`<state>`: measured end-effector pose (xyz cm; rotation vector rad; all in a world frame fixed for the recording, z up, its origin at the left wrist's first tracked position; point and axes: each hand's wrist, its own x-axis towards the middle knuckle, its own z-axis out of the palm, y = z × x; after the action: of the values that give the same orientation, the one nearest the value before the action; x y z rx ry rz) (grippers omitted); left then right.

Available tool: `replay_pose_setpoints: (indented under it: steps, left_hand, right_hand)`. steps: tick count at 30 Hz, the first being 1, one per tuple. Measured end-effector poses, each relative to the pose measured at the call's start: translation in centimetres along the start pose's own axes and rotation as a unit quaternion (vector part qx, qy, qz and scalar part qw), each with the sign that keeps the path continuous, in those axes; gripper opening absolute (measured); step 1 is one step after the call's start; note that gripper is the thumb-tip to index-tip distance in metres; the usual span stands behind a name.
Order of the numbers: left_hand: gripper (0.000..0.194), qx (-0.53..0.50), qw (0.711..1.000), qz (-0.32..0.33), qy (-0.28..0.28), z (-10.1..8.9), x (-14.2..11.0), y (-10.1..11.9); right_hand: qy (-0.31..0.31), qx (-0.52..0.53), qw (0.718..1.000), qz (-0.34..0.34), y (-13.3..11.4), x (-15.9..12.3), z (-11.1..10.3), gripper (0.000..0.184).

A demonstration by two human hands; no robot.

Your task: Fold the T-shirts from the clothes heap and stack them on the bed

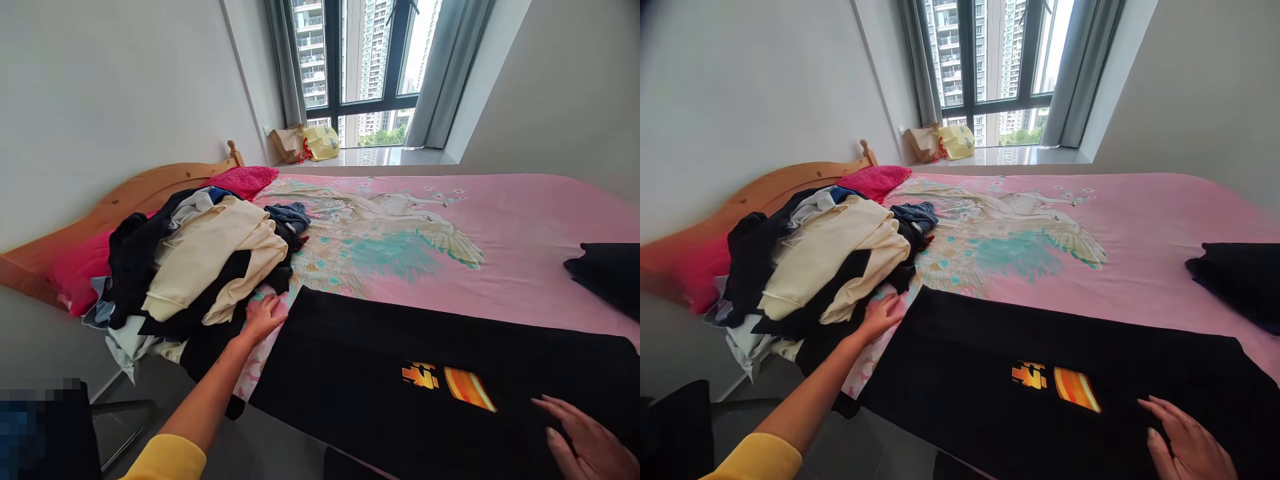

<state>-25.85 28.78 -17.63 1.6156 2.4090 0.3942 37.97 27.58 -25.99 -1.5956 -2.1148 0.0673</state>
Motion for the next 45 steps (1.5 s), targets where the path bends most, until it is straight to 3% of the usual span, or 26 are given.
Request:
replay_pose_setpoints:
  steps: [4, 12, 21, 28, 35, 40, 45]
  left_hand:
    - [0.044, -0.024, 1.0, 0.007, -0.016, 0.0, -1.9, 1.9]
    - [0.04, -0.001, 1.0, -0.011, -0.009, -0.2, -1.6, 3.2]
    - [0.046, 0.05, 0.993, -0.083, 0.073, 0.7, 2.4, 5.7]
    - [0.048, 0.062, 0.983, -0.142, 0.096, 1.1, 4.9, 6.4]
    - [0.046, 0.062, 0.985, -0.133, 0.092, 1.1, 5.0, 6.1]
    - [0.033, 0.038, 0.993, -0.101, 0.052, -0.9, 5.1, 5.8]
    - [0.029, 0.019, 1.0, 0.001, 0.009, -2.9, 1.1, 5.7]
  right_hand:
    - [0.001, 0.004, 1.0, -0.006, -0.9, 0.4, -0.6, 0.036]
    - [0.01, -0.004, 1.0, -0.014, -1.3, 0.3, -0.8, 0.037]
    - [0.01, -0.019, 0.999, -0.024, -1.3, 0.4, -0.7, 0.035]
    - [0.011, -0.025, 0.999, -0.019, -1.6, 0.5, -0.7, 0.035]
    - [0.016, -0.03, 0.999, -0.016, -1.8, 0.7, -1.0, 0.035]
    - [0.021, -0.029, 0.999, -0.025, -2.1, 0.7, -1.3, 0.035]
    - [0.015, -0.028, 0.999, -0.019, -2.0, 0.5, -1.3, 0.036]
